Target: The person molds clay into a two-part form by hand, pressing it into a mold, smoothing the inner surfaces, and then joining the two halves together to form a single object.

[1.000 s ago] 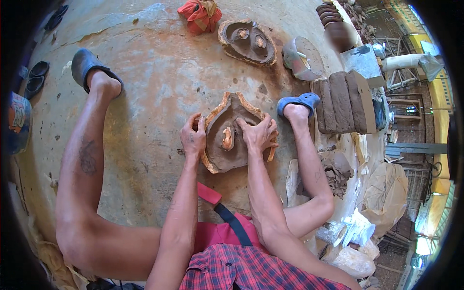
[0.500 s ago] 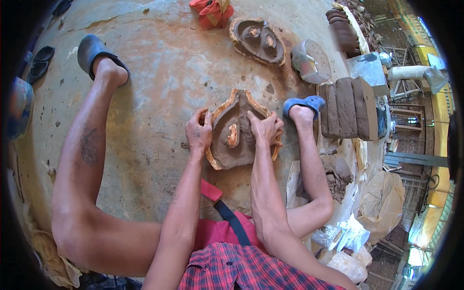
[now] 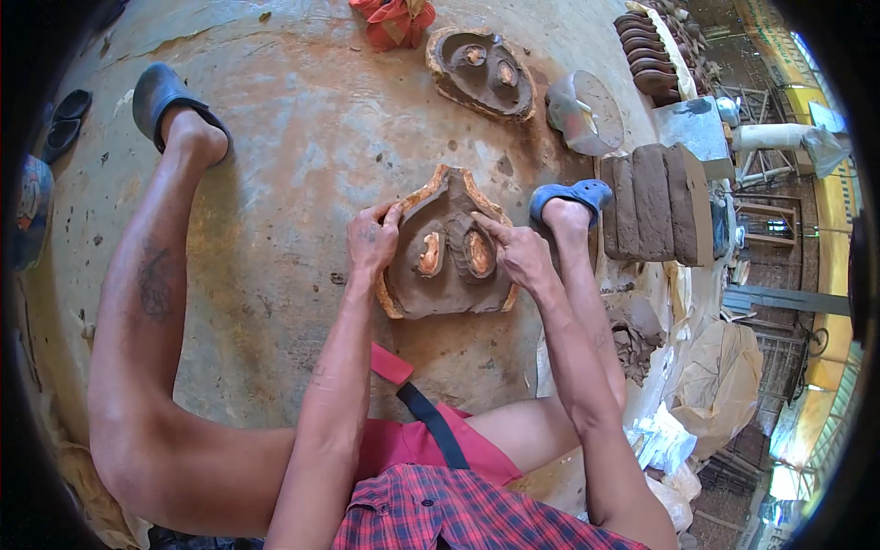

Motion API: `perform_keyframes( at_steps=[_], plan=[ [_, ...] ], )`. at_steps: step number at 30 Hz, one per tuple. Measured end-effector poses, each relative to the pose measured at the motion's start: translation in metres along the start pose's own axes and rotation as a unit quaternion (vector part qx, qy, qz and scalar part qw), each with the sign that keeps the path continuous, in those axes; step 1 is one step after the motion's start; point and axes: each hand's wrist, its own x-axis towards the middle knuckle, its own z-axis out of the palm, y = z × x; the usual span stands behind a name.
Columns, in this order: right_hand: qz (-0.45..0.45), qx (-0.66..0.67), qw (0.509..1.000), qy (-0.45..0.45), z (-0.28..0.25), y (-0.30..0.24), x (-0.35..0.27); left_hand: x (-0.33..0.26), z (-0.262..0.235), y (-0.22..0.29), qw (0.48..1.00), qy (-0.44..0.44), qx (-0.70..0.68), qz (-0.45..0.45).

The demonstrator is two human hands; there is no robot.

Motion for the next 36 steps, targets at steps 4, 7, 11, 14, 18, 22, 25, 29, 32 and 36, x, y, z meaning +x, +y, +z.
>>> perform_keyframes(
  at_steps=[4, 7, 11, 14, 18, 22, 25, 29, 32, 36],
  plan=[
    [-0.027, -0.095, 0.992, -0.081, -0.013, -0.01, 0.013, 0.006, -0.002, 0.002, 1.0, -0.013, 0.022, 0.003],
    [-0.046, -0.119, 0.988, -0.091, -0.012, 0.0, 0.018, 0.006, -0.001, 0.001, 1.0, -0.012, 0.009, 0.0],
    [-0.042, -0.13, 0.985, -0.101, -0.014, 0.007, 0.011, 0.006, 0.0, -0.001, 1.0, -0.004, 0.003, 0.024],
    [-0.026, -0.124, 0.988, -0.09, -0.012, 0.015, 0.0, 0.005, 0.001, 0.0, 1.0, -0.006, 0.008, 0.015],
    [-0.002, -0.109, 0.991, -0.078, -0.004, 0.016, -0.021, 0.005, -0.002, -0.001, 1.0, -0.008, 0.01, 0.015],
    [0.042, -0.092, 0.994, -0.048, 0.008, 0.014, -0.045, 0.004, 0.001, -0.001, 1.0, 0.001, 0.007, 0.013],
    [0.074, -0.082, 0.993, -0.034, 0.019, 0.007, -0.062, 0.004, 0.0, 0.001, 1.0, 0.002, 0.008, 0.013],
    [0.126, -0.064, 0.99, -0.024, 0.03, -0.015, -0.084, 0.005, -0.001, 0.002, 1.0, -0.015, 0.025, -0.01],
    [0.062, 0.087, 0.994, -0.012, 0.04, -0.023, -0.095, 0.005, 0.002, -0.001, 1.0, -0.011, 0.017, 0.006],
    [0.094, 0.239, 0.96, 0.108, 0.002, -0.073, -0.093, 0.006, -0.006, -0.003, 1.0, -0.005, 0.01, 0.0]
  ],
)
